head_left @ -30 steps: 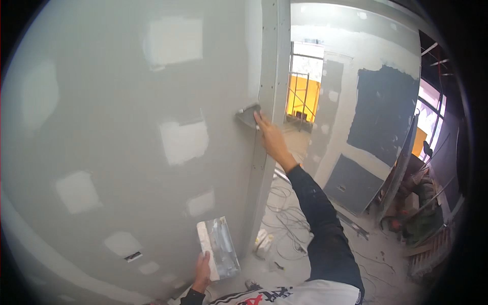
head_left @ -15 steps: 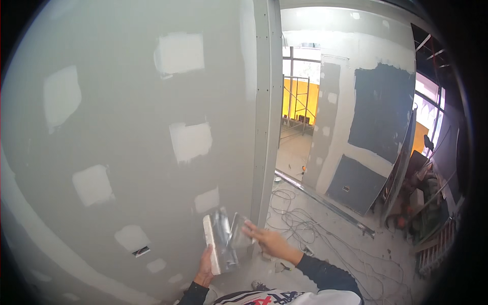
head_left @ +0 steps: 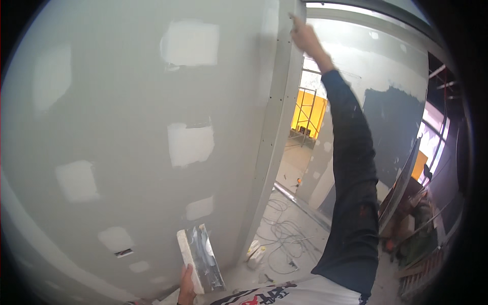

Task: The person applies compound to the drywall corner using a putty knife, scoops additional compound from a container with the knife, and spreads the compound along the drywall seams and edges.

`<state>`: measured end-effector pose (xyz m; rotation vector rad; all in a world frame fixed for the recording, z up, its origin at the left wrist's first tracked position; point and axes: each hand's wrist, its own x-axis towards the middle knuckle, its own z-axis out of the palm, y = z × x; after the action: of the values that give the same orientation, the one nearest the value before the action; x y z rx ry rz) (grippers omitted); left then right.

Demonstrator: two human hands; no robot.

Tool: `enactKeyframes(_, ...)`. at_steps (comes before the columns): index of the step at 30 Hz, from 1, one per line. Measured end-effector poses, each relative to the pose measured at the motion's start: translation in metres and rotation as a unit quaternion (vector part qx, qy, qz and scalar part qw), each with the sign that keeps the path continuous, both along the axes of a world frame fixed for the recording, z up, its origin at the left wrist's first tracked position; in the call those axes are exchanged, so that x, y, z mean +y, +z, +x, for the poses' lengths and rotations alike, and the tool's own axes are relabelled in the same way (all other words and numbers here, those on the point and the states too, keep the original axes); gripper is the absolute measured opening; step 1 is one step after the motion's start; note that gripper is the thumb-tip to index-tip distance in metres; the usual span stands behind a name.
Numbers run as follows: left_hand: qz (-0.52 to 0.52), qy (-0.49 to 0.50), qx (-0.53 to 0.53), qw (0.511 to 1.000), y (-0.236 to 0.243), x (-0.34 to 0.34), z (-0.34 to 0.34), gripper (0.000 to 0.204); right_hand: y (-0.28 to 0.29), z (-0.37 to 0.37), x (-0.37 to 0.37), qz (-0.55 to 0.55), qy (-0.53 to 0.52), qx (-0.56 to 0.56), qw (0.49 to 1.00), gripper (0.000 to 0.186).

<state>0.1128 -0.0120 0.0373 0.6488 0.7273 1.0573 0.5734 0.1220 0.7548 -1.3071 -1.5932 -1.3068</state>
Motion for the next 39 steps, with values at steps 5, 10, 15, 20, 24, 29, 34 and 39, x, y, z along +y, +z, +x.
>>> enactKeyframes(5,-0.024,0.002,-0.071,0.997,-0.039,0.012,0.029,0.043,0.095,-0.027,0.020,-0.042,-0.040,0.091,0.994,0.034)
enactKeyframes(10,-0.028,0.013,-0.061,0.998,-0.078,0.038,0.045,0.043,0.096,-0.068,0.035,-0.068,-0.052,0.122,0.989,0.022)
enactKeyframes(15,-0.011,0.016,-0.086,0.996,-0.070,0.046,0.058,0.039,0.131,-0.042,0.044,-0.129,-0.096,0.067,0.985,0.051)
enactKeyframes(20,0.005,0.006,-0.095,0.995,-0.083,0.052,0.060,0.039,0.137,-0.028,0.053,-0.155,-0.057,0.054,0.985,0.041)
enactKeyframes(24,-0.013,-0.012,-0.085,0.996,-0.104,0.058,0.053,0.039,0.112,-0.033,0.048,-0.183,-0.077,0.086,0.976,0.040)
enactKeyframes(29,-0.052,-0.043,-0.081,0.994,-0.106,0.056,0.041,0.041,0.057,-0.016,0.052,-0.190,-0.068,0.102,0.974,0.054)
enactKeyframes(34,-0.033,-0.037,-0.050,0.997,-0.078,0.054,0.032,0.043,0.022,0.000,0.058,-0.197,-0.070,0.165,0.964,0.058)
enactKeyframes(39,-0.061,-0.077,-0.035,0.995,-0.106,0.062,0.017,0.044,-0.050,0.019,0.076,-0.158,-0.112,0.153,0.969,0.065)
